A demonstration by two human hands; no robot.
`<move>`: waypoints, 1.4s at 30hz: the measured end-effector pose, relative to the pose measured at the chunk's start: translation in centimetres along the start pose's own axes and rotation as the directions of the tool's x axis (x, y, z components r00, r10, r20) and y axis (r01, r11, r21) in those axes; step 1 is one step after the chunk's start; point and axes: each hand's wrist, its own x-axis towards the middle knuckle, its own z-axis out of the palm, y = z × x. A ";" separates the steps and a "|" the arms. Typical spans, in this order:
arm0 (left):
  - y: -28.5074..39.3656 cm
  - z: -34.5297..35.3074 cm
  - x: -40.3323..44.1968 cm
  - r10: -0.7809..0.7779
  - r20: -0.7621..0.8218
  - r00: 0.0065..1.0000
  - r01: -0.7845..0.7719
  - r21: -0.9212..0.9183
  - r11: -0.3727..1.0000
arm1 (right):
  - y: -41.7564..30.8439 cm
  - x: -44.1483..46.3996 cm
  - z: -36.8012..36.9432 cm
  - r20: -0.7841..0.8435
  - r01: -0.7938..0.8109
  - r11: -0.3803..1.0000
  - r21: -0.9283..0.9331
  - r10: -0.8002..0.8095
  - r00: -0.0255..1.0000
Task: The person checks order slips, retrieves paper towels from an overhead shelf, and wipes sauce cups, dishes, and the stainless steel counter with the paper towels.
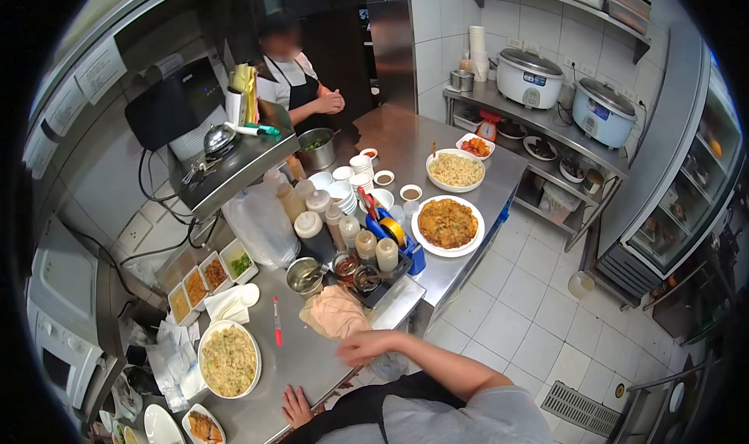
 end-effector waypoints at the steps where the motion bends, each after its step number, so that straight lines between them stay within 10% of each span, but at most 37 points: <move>1: 0.1 0.1 0.0 -0.020 0.003 1.000 0.020 0.014 1.000 | 0.3 -3.0 -1.5 0.024 -0.038 0.990 0.138 0.035 0.999; 5: 0.3 1.1 -0.5 -0.078 -0.049 0.996 0.079 0.019 0.997 | 3.2 -14.9 -11.3 -0.325 -0.009 0.927 0.374 0.141 0.935; 7: 1.4 0.9 -0.5 -0.140 -0.099 0.985 0.137 -0.043 0.990 | 5.5 -17.7 -17.1 -0.711 -0.054 0.947 0.317 0.275 0.647; 10: 3.3 -0.8 0.3 -0.253 -0.045 0.967 0.250 -0.064 0.966 | 11.9 -17.6 -26.8 -0.952 -0.580 0.768 -0.271 -0.124 0.280; 14: 4.6 -2.0 1.3 -0.373 0.022 0.928 0.360 -0.311 0.879 | 12.8 -15.8 -34.6 -0.960 -0.710 0.664 -0.235 -0.045 0.276; 17: 7.1 -1.9 0.3 -0.113 -0.336 0.935 0.055 -0.179 0.982 | 14.6 -15.0 -37.4 -0.977 -0.816 0.566 -0.122 0.076 0.199; 21: 10.1 0.2 0.5 -0.305 -0.439 0.845 0.066 -0.481 0.874 | 16.5 -19.1 -37.3 -0.957 -0.801 0.585 0.128 0.285 0.056; 22: 11.0 0.0 0.7 -0.174 -0.493 0.852 0.078 -0.208 0.975 | 18.8 -20.7 -37.1 -0.960 -0.781 0.602 0.165 0.279 0.011; 23: 11.4 0.8 0.9 -0.273 -0.439 0.856 0.107 -0.365 0.925 | 21.2 -22.7 -36.1 -0.986 -0.839 0.540 -0.068 0.090 0.138; 25: 14.8 -0.6 3.1 -0.374 -0.441 0.816 0.109 -0.518 0.849 | 23.5 -25.2 -34.9 -0.889 -0.465 0.810 0.357 0.447 0.096; 28: 15.7 -0.9 6.7 -0.289 -0.398 0.871 0.047 -0.518 0.854 | 24.1 -25.2 -31.5 -0.893 -0.228 0.901 0.370 0.412 0.179; 32: 17.7 -1.6 10.0 -0.158 -0.373 0.914 -0.087 -0.561 0.824 | 23.5 -22.9 -29.2 -0.929 0.042 0.929 0.367 0.368 -0.037; 42: 16.5 -1.2 8.9 0.031 -0.349 0.937 -0.270 -0.664 0.697 | 25.3 -23.8 -21.3 -0.862 0.018 0.974 0.227 0.210 -0.461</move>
